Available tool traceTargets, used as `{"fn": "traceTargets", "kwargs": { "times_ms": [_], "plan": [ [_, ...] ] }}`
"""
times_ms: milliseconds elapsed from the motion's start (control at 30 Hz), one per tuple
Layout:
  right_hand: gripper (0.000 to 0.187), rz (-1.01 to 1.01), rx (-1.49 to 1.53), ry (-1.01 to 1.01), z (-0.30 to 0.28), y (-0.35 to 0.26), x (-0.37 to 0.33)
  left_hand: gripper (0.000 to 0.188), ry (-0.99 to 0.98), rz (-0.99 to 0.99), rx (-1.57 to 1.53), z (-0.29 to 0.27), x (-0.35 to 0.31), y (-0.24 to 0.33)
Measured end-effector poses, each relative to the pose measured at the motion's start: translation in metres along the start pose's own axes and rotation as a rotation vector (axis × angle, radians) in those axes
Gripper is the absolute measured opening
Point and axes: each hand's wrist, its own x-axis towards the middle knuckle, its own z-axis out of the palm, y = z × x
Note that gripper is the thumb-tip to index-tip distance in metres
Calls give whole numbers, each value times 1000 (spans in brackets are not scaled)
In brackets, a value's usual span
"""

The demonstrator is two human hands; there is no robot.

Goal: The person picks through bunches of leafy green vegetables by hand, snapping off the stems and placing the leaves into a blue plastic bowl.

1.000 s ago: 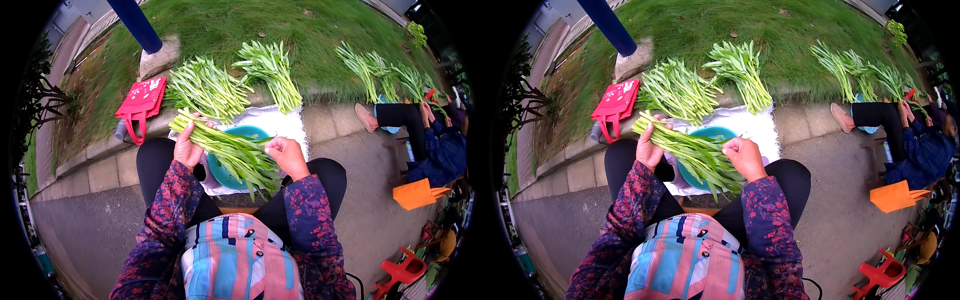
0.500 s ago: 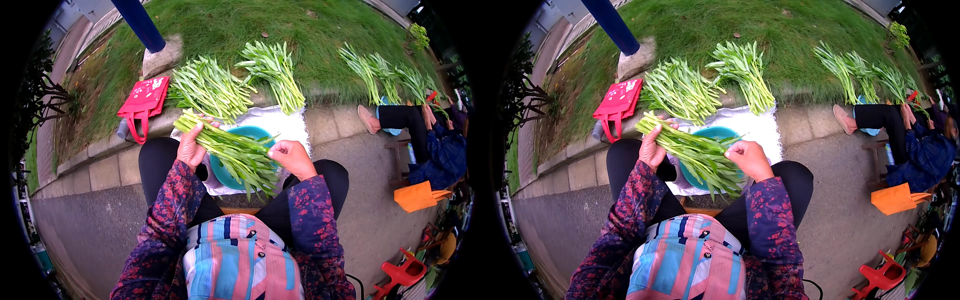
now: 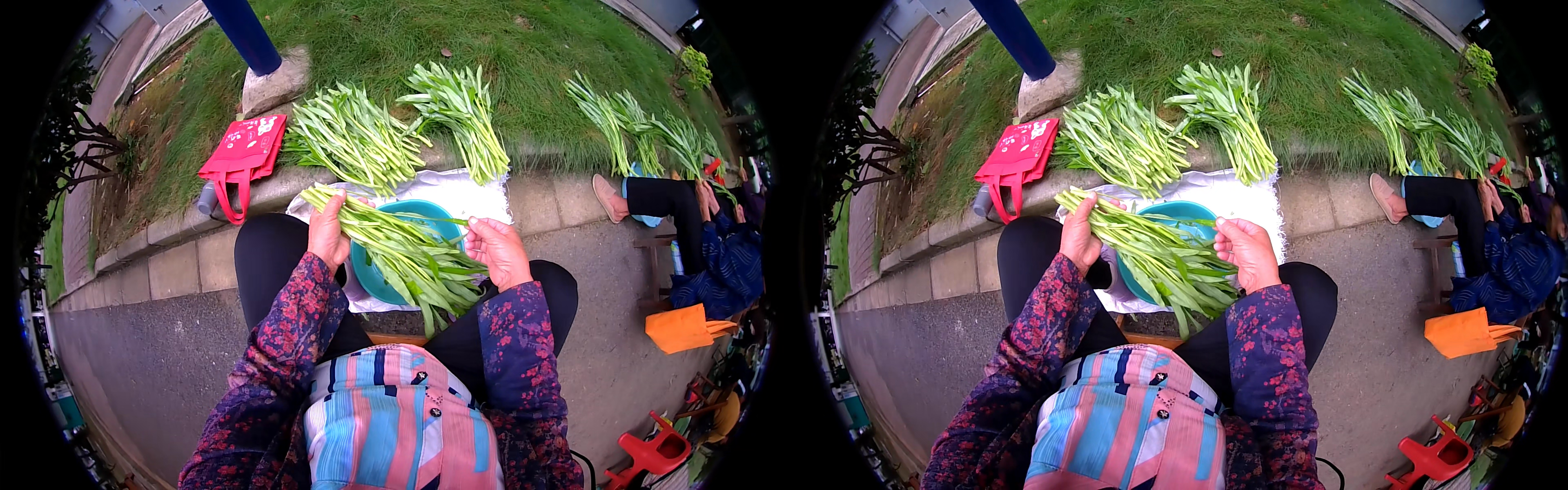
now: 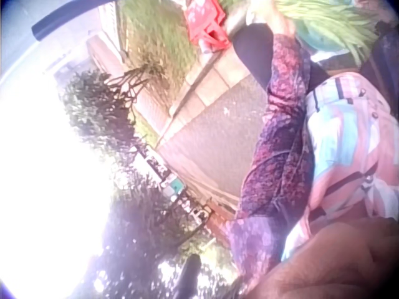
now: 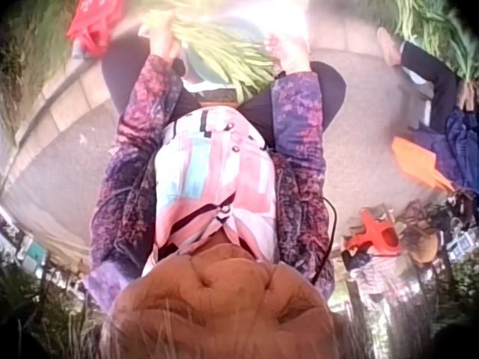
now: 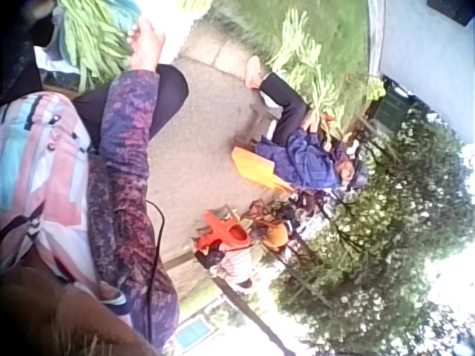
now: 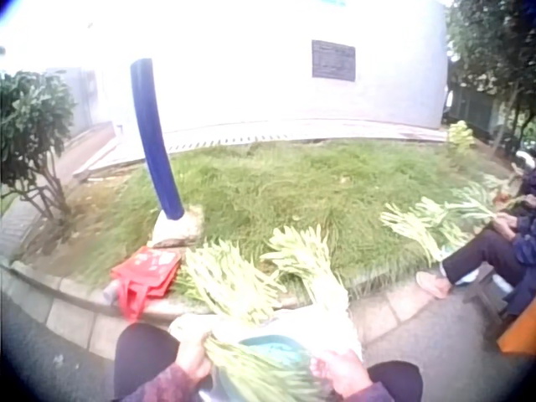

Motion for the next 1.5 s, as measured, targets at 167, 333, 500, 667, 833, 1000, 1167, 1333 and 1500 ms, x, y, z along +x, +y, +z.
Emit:
{"fn": "traceTargets", "kwargs": {
  "times_ms": [167, 333, 500, 667, 833, 1000, 1167, 1333, 1500],
  "plan": [
    [15, 19, -3, 62, 1, 6, 4, 26, 68, 21, -2, -12, 4, -1],
    [14, -101, -69, 188, -1, 13, 15, 27, 52, 32, -28, -11, 5, 1],
    [17, -353, -157, 336, 0, 20, 24, 32, -128, 51, 76, 1, -4, 9],
    [11, -423, -171, 206, 17, 22, 21, 37, -269, 21, 139, 15, -11, 7],
    [8, -551, -389, 57, 49, 33, 16, 35, -323, -30, 207, 21, -19, 7],
    [12, -695, -561, -9, 65, 35, 11, 36, -370, -84, 338, 27, -26, 4],
    [19, -696, -628, -23, 73, 32, 8, 37, -409, -114, 365, 21, -23, -1],
    [11, -699, -620, -29, 75, 31, 6, 38, -422, -86, 374, 20, -24, -1],
    [8, -703, -585, -35, 75, 32, 6, 40, -394, -88, 377, 20, -25, -1]
  ]
}}
